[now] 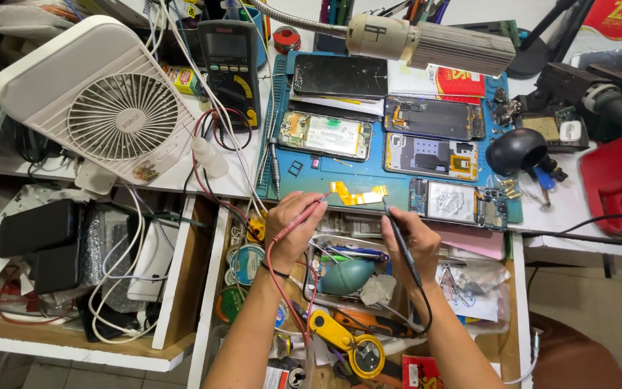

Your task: The person uses a multimeter to test a yellow ribbon cable on a cluttered workbench. They hold the red probe in the left hand and the black probe in the right hand, repeatedly touching different points along the cable while other disassembled phone parts remain on the table.

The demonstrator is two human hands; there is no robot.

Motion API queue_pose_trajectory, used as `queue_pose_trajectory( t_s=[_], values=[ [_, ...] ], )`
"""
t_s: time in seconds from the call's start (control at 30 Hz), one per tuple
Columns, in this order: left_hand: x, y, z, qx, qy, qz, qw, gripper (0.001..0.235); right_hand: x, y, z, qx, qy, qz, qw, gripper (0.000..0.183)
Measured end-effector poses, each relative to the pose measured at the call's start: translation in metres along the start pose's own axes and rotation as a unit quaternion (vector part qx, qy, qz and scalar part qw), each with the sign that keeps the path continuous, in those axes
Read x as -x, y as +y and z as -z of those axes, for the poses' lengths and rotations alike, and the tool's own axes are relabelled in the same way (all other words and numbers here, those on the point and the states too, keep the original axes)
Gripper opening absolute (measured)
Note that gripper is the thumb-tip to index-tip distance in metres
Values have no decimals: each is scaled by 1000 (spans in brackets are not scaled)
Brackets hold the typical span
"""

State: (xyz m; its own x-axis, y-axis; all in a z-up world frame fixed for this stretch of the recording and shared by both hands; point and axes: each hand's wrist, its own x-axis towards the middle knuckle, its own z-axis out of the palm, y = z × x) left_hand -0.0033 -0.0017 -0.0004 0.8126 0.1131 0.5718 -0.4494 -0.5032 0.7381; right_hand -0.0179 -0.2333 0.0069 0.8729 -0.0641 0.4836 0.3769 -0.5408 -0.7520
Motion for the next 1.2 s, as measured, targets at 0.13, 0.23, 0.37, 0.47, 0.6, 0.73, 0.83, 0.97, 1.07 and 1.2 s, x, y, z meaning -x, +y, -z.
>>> queue_pose_trajectory(
  t_s=[0.13,0.23,0.37,0.47,0.6,0.73,0.83,0.97,1.07,1.2],
  values=[
    [1,-2,-1,3,-4,0,1000,9,7,22,-7,53,17,34,998,4],
    [1,-1,0,4,-4,2,1000,10,-1,12,-6,46,29,52,997,5],
    [0,0,1,-5,-6,-4,1000,9,-1,22,-9,48,21,62,997,4],
    [0,2,1,-7,-5,-3,1000,9,-1,28,-12,55,16,74,996,3],
    [0,1,1,-6,-3,0,1000,8,5,28,-15,61,35,78,994,2],
    [0,0,1,-7,-4,2,1000,9,1,18,-14,35,47,78,995,11],
    [1,1,2,-2,-8,2,1000,9,-17,-11,-16,-14,48,107,993,11],
    [-2,5,4,-4,-17,-3,1000,10,-19,-4,-24,-21,58,123,990,11],
    [-1,2,3,-10,-20,-3,1000,10,-15,5,-27,19,55,132,990,11],
    [-1,0,3,-15,-18,-8,1000,9,-15,6,-28,69,48,135,987,13]
  ],
)
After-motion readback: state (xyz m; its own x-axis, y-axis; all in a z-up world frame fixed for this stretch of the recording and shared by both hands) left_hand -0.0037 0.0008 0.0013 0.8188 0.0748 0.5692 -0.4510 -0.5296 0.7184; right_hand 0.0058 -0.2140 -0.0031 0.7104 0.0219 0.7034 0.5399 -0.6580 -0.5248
